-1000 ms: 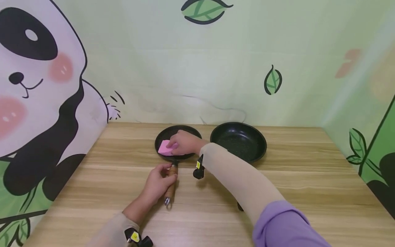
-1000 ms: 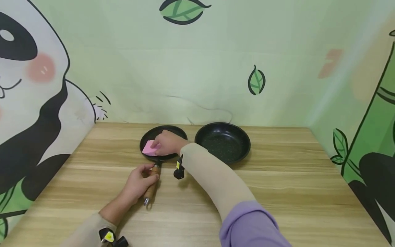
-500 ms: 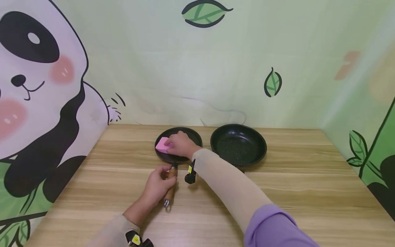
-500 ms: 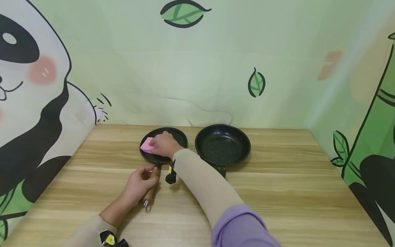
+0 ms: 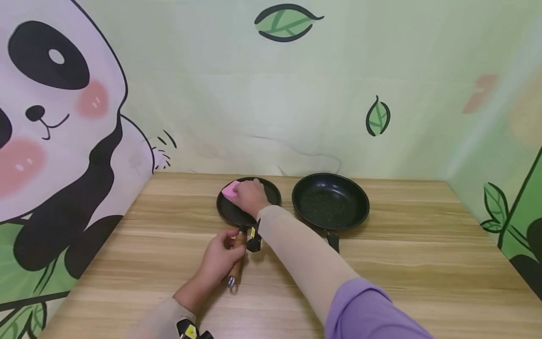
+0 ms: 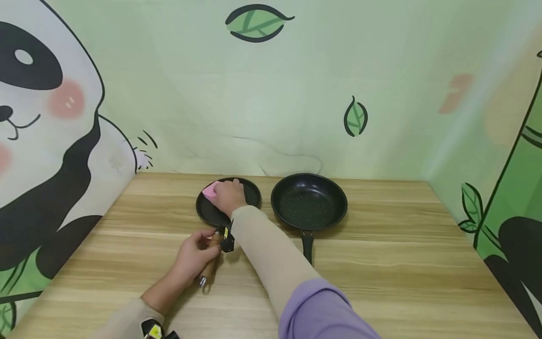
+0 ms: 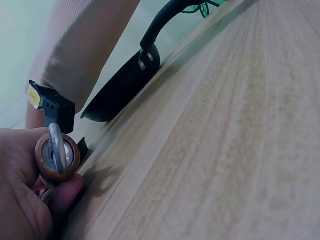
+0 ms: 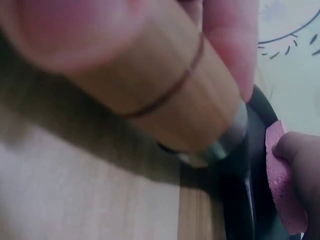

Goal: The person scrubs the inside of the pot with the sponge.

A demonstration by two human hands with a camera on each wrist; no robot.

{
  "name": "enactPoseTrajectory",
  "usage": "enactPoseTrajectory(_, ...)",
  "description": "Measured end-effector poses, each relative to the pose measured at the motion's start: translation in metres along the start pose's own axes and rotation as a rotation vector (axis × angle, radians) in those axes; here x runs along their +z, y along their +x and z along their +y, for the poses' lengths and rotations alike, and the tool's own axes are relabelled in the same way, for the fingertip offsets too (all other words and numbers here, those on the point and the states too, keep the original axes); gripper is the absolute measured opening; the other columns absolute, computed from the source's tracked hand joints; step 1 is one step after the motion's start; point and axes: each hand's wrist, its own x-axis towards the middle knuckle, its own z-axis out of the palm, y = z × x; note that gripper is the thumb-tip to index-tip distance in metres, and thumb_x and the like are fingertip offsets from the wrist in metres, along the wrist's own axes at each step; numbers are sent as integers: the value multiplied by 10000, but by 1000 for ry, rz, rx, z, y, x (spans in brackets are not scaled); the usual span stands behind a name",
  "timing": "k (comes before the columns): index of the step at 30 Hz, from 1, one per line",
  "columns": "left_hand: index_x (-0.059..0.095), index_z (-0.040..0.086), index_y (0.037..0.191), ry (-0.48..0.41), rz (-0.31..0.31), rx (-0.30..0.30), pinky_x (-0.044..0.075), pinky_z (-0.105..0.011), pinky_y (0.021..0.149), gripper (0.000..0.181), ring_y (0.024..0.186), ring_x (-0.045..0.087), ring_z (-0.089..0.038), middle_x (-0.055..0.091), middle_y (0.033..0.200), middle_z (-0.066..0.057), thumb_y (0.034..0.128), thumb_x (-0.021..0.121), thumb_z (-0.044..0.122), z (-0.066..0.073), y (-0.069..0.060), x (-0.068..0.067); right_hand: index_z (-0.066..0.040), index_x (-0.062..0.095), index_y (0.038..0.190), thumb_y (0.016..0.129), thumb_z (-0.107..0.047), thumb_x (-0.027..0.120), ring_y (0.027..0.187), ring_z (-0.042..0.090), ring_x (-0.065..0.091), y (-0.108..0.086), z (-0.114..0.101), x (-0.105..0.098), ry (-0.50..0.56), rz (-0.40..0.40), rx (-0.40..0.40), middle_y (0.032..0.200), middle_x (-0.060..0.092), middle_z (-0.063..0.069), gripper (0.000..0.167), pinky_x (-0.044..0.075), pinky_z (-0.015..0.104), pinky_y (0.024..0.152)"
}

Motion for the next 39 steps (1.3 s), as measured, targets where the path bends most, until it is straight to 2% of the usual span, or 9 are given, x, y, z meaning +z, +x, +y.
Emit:
enactPoseTrajectory(5,606,-72,1236,23,8,1,532,-295,686,497,832,604,-218,649,964,-164,755,706,2,0,1,0,-209,767,1094,968,-449,633,951,247,605,1,-5,2,9,0,86,1078,747,-21,303,486,413,870)
enactPoseTrajectory(9,607,-73,1236,2,8,-5,536,-297,678,480,842,601,-230,639,979,-177,772,710,-1,-3,0,1,-195,758,1118,970,-442,628,959,249,619,3,-1,4,12,-17,68,1085,746,-11,316,497,403,885)
enactPoseTrajectory(12,603,-87,1234,-30,1,-5,539,-291,671,468,837,598,-228,628,982,-186,785,712,-12,-5,1,1,-195,740,1201,970,-418,634,1070,242,636,5,5,3,10,-70,-13,1164,733,-27,338,475,395,978)
enactPoseTrajectory(16,600,-111,1224,-46,10,8,540,-275,657,462,823,597,-222,628,970,-197,782,708,-33,-6,1,-1,-205,727,1228,941,-344,667,1173,241,592,7,11,-9,80,-181,-164,1204,716,-41,324,436,380,1048)
enactPoseTrajectory(19,607,-112,1219,-33,23,10,533,-264,663,460,828,593,-222,634,964,-196,778,709,-33,-5,1,-2,-217,729,1215,916,-317,682,1150,220,568,6,13,-19,134,-260,-267,1204,706,-39,319,440,347,1028)
enactPoseTrajectory(23,610,-105,1222,-24,16,-4,527,-265,672,458,840,586,-221,627,969,-186,783,708,-22,-4,1,-3,-221,720,1193,909,-283,681,1052,155,557,4,17,-30,117,-333,-379,1167,690,-37,293,440,287,971)
enactPoseTrajectory(28,603,-112,1228,-30,7,-8,533,-274,668,465,830,592,-224,622,970,-192,783,702,-25,-5,2,-2,-229,703,1174,896,-188,653,995,148,539,2,20,-40,77,-364,-469,1087,664,-31,286,438,291,928)
enactPoseTrajectory(31,599,-112,1232,-31,8,1,534,-272,666,468,821,593,-221,621,964,-192,783,700,-25,-5,3,-1,-258,686,1192,899,-168,627,1025,155,527,2,19,-42,60,-358,-457,1071,651,-40,312,437,302,935)
enactPoseTrajectory(39,609,-90,1223,24,11,19,507,-264,682,460,837,578,-216,624,952,-162,785,709,11,-1,2,3,-267,666,1242,992,-209,550,1155,192,527,4,19,-35,106,-343,-281,1173,653,-46,282,436,377,1025)
